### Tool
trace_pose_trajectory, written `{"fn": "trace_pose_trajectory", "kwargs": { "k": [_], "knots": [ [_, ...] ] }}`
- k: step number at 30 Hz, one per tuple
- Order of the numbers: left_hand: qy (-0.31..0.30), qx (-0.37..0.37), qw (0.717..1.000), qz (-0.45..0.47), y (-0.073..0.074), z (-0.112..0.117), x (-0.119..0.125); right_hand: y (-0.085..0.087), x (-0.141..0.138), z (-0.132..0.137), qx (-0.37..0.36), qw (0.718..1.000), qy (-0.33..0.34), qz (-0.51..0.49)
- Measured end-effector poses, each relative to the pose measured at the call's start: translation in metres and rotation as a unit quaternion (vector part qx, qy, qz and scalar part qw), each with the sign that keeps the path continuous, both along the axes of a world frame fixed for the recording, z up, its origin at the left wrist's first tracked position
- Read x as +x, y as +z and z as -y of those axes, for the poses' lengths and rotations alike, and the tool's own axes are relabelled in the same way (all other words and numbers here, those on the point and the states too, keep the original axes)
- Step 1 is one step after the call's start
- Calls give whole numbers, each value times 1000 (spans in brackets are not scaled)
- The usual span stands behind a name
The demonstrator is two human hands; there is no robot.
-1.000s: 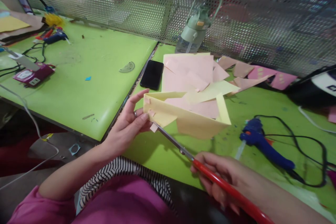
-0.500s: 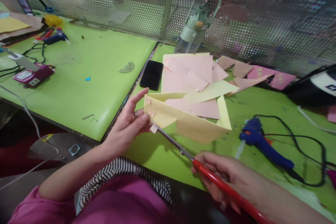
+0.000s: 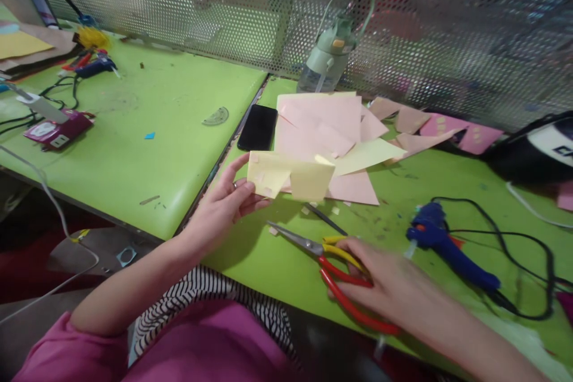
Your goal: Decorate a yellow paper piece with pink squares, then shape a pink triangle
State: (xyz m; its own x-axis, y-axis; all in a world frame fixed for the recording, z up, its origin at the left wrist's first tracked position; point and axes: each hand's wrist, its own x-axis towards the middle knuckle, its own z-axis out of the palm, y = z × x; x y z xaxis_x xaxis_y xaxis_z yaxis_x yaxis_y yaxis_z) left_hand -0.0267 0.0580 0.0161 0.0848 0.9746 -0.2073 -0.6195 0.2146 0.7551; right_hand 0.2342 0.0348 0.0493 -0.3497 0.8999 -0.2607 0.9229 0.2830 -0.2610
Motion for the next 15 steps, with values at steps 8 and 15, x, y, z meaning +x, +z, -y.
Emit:
{"fn": "trace_pose_trajectory", "kwargs": {
  "k": [8,15],
  "knots": [
    [0,-2,1000,13,0,4,3,15,-14,2,85,991,101,5],
    [-28,53,998,-17,-3,17,11,20,-83,-14,316,933,27,-169]
  ]
}}
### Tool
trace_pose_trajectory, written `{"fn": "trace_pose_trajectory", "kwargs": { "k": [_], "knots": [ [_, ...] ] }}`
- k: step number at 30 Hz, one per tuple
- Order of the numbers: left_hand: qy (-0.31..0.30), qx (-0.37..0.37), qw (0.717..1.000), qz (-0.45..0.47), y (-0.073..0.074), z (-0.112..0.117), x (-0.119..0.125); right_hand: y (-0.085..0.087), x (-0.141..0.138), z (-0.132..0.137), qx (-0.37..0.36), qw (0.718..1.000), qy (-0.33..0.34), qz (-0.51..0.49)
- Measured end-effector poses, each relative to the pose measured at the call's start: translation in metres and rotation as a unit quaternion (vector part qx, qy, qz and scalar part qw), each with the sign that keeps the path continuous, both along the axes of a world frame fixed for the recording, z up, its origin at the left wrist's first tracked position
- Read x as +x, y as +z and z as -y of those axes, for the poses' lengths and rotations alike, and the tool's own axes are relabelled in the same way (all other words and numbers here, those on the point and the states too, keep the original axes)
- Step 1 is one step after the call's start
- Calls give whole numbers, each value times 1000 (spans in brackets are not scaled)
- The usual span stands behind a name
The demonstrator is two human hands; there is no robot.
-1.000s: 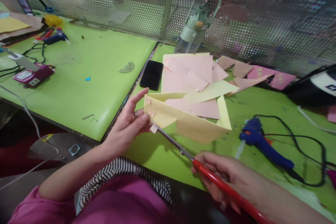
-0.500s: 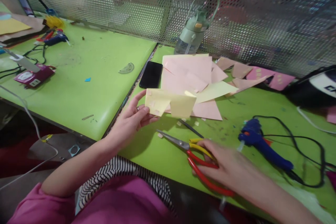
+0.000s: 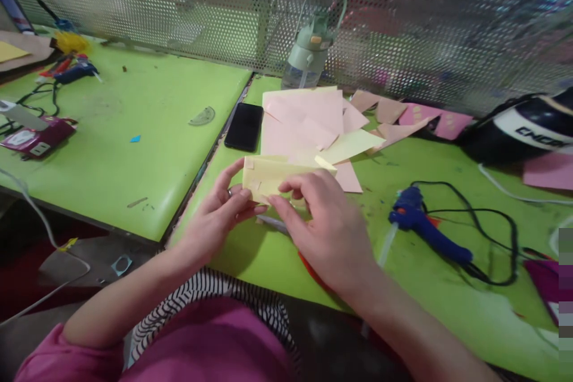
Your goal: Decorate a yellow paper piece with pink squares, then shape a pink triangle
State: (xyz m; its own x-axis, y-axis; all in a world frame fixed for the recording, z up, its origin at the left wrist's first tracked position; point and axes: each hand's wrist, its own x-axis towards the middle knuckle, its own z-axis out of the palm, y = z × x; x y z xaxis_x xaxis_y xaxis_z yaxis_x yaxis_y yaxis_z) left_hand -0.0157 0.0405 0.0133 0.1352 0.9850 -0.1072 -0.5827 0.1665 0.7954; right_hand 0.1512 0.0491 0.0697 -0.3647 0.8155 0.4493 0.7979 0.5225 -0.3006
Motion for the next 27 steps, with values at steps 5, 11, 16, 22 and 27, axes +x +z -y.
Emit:
{"fn": "trace_pose_trajectory", "kwargs": {
  "k": [5,11,16,22,27],
  "knots": [
    [26,25,999,28,-1,5,7,-9,-13,-6,-58,988,-68,-129],
    [81,56,993,72,-3,7,12,-16,-15,-5,-243,935,-55,-252],
    [67,42,993,93,-5,9,15,-20,-27,-5,-336,856,-5,-394],
    [62,37,993,94,-7,11,16,-23,-31,-8,-310,859,-18,-406],
    [70,38,992,93,-7,11,17,-27,-30,-11,-307,858,-47,-411]
  ]
}}
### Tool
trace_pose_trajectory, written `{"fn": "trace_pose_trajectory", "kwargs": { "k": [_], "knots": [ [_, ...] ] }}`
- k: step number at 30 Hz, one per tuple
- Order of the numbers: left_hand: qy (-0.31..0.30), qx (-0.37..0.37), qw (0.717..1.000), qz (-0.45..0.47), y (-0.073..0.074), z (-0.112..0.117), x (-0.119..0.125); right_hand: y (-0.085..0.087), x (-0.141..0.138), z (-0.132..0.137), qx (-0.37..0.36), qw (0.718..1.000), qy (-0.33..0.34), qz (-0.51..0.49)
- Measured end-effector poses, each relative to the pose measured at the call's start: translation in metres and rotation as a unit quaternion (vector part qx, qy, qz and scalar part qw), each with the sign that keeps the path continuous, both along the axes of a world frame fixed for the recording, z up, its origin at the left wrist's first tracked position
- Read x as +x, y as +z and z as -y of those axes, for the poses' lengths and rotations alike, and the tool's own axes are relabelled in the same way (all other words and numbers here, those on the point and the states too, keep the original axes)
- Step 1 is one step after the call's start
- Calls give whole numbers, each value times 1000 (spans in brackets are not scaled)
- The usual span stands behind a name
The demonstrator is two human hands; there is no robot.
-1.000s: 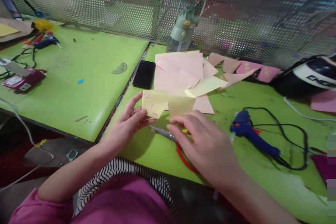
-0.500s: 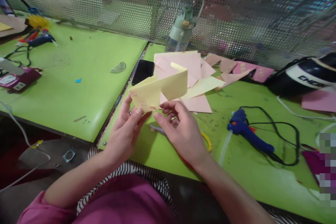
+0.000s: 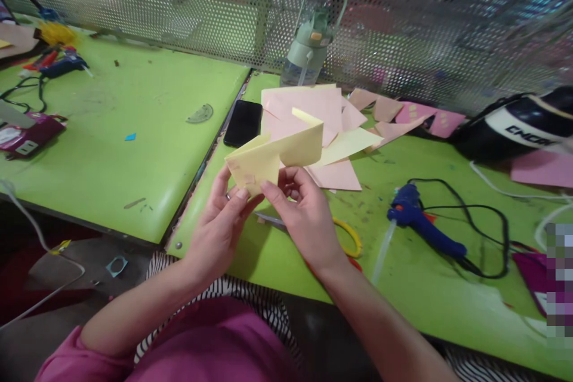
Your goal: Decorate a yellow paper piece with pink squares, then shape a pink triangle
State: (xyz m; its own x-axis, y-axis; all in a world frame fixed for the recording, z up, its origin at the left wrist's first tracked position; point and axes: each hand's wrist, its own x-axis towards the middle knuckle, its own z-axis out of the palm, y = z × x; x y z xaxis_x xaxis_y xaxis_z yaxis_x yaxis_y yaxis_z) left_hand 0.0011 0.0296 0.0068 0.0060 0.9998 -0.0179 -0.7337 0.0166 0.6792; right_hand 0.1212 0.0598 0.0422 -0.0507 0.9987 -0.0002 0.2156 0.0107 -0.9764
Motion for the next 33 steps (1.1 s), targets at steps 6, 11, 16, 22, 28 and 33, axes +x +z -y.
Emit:
{"fn": "trace_pose_trajectory", "kwargs": {
  "k": [6,11,16,22,28,33],
  "knots": [
    [-1,1,1000,11,0,0,1,-2,-1,1,-17,999,-21,-39],
    [1,3,1000,3,-1,-1,0,-1,0,2,-27,999,-9,-46],
    [-4,16,1000,1,-3,-1,1,-3,-2,3,-54,993,6,-104],
    [2,18,999,-37,-1,-1,-1,-1,0,1,-58,995,20,-84],
    [11,30,995,-97,4,1,-3,-3,4,-2,-34,997,37,-54],
    [0,21,996,-88,3,1,-3,-6,3,-1,-80,989,40,-119]
  ]
}}
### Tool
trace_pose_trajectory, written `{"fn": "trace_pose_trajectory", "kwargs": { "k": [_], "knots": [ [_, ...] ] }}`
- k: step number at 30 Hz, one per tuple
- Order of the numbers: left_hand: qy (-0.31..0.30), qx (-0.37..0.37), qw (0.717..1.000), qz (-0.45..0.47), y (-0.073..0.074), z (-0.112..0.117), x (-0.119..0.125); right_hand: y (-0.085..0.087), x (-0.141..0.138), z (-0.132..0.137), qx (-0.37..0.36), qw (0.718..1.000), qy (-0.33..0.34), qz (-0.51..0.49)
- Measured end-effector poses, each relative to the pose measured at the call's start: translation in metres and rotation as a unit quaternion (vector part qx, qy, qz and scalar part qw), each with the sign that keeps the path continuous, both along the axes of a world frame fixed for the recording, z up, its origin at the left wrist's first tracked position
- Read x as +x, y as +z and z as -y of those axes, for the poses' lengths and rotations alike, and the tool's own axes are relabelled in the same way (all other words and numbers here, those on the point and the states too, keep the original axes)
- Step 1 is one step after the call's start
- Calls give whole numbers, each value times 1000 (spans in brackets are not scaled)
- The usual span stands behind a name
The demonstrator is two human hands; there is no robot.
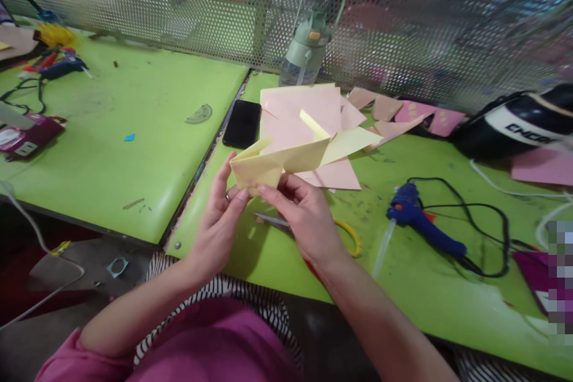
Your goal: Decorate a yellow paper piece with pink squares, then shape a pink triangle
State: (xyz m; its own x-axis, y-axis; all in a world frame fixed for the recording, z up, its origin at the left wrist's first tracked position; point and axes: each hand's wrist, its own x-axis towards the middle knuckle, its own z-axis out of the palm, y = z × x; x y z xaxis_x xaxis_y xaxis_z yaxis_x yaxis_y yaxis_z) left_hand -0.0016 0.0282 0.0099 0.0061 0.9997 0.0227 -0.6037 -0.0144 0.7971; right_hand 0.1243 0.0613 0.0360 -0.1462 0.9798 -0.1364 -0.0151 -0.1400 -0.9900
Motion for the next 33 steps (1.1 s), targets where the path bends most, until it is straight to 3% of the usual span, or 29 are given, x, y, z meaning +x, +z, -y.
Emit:
{"fn": "trace_pose_trajectory", "kwargs": {
  "k": [5,13,21,23,26,28,33],
  "knots": [
    [-14,-16,1000,18,-1,-2,0,0,0,-1,-48,999,-10,-22],
    [-21,-25,999,37,-6,-4,0,0,-2,-1,-59,997,-7,-44],
    [-13,-75,997,34,-1,-16,-16,12,32,-1,-35,986,57,150],
    [-18,-86,996,27,3,-19,-22,16,45,-1,12,980,32,194],
    [-37,-90,995,13,8,-21,-29,20,58,-7,133,955,-87,249],
    [-57,-88,994,-1,10,-24,-31,22,62,-13,159,941,-115,276],
    [-68,-62,995,-27,13,-32,-34,20,60,-26,106,954,-3,280]
  ]
}}
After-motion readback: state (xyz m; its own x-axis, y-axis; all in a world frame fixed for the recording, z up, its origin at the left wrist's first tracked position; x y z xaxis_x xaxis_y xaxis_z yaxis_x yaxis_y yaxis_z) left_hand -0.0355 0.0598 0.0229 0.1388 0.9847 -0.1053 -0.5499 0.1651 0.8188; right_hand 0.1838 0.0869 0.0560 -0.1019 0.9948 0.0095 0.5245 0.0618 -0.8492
